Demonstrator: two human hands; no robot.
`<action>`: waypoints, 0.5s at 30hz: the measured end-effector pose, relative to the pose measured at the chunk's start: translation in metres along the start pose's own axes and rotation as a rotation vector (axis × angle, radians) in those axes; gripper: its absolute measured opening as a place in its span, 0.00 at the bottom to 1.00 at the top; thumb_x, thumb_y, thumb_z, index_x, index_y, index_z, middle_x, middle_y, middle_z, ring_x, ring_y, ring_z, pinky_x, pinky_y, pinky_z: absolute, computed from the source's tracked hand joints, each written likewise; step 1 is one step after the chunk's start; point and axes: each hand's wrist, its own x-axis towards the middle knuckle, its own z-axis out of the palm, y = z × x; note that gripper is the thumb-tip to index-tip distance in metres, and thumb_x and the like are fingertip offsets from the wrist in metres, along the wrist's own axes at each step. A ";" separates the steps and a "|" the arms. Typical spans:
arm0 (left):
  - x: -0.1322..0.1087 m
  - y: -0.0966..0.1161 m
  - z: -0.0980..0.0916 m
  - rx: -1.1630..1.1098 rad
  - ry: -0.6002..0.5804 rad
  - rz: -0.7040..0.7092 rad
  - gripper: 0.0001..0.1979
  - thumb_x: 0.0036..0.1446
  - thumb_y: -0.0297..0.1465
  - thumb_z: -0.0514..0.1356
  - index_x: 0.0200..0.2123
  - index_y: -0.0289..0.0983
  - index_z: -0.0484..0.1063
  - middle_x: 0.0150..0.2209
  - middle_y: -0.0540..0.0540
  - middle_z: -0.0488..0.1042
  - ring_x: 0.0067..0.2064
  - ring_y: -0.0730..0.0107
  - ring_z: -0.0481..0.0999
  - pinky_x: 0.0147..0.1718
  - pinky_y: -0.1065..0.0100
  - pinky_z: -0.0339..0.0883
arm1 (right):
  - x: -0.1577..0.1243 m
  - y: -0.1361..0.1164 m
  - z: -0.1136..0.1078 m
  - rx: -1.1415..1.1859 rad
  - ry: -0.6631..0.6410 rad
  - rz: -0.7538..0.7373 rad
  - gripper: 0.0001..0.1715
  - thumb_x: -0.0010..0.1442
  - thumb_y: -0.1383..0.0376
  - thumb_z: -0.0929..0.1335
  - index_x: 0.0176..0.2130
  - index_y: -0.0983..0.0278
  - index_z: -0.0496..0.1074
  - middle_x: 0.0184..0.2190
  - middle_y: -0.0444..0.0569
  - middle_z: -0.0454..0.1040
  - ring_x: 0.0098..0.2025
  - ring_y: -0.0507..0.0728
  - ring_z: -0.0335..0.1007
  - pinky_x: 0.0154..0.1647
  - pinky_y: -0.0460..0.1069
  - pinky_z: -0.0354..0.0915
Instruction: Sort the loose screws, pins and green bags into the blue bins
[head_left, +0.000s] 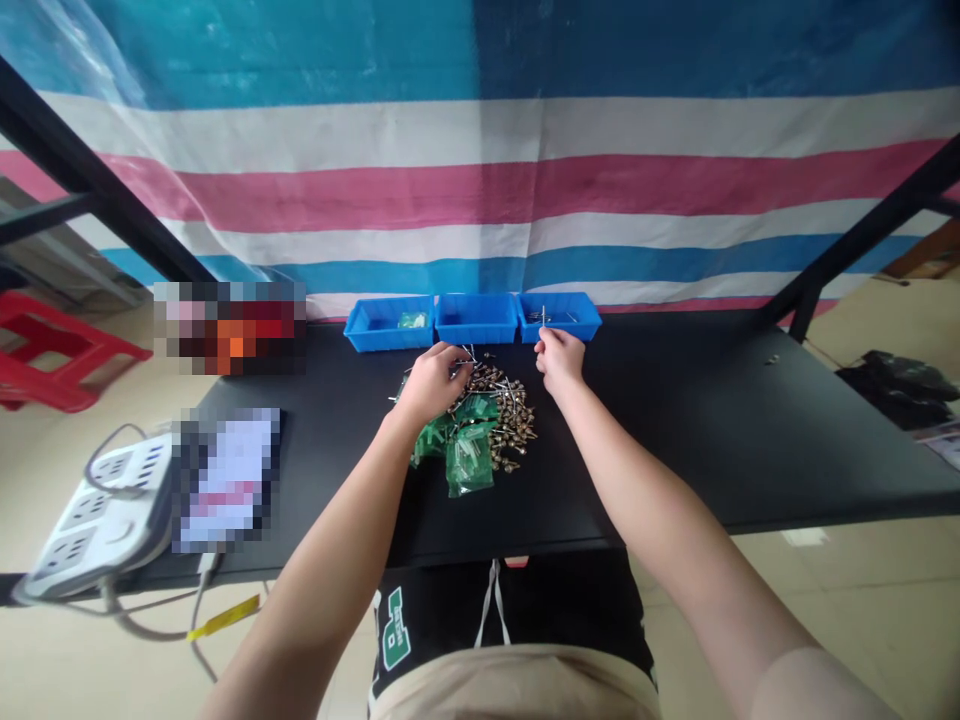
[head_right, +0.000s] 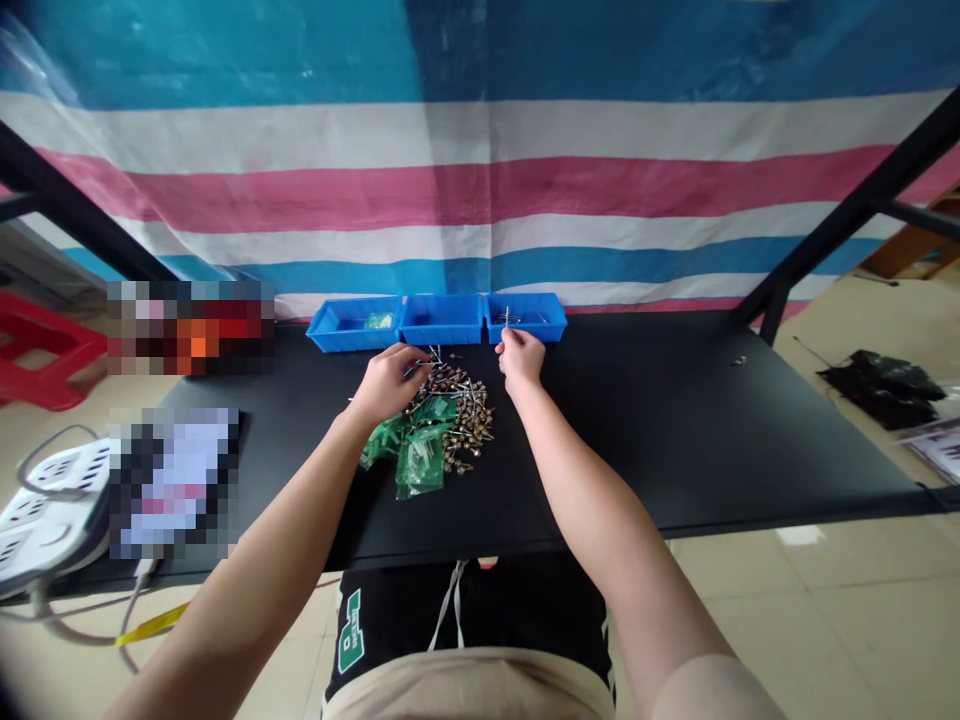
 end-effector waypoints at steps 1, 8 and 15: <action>0.000 0.000 0.000 0.005 -0.002 0.000 0.10 0.59 0.34 0.56 0.38 0.37 0.76 0.38 0.44 0.75 0.35 0.66 0.74 0.39 0.64 0.68 | -0.001 -0.003 0.001 0.046 0.035 0.050 0.10 0.56 0.60 0.68 0.29 0.64 0.68 0.13 0.35 0.62 0.11 0.45 0.49 0.12 0.42 0.43; 0.000 -0.001 0.000 0.039 -0.028 -0.010 0.11 0.59 0.35 0.56 0.39 0.37 0.76 0.39 0.43 0.75 0.35 0.64 0.74 0.39 0.63 0.69 | -0.008 -0.008 0.005 0.118 0.026 0.099 0.11 0.53 0.59 0.70 0.34 0.64 0.70 0.12 0.34 0.62 0.11 0.44 0.48 0.12 0.41 0.42; 0.000 -0.003 0.000 0.181 -0.038 -0.116 0.11 0.59 0.33 0.56 0.40 0.38 0.76 0.38 0.43 0.74 0.38 0.62 0.75 0.40 0.64 0.70 | -0.017 0.003 0.005 -0.205 -0.166 -0.270 0.17 0.54 0.53 0.69 0.34 0.64 0.73 0.16 0.40 0.68 0.20 0.51 0.66 0.22 0.44 0.60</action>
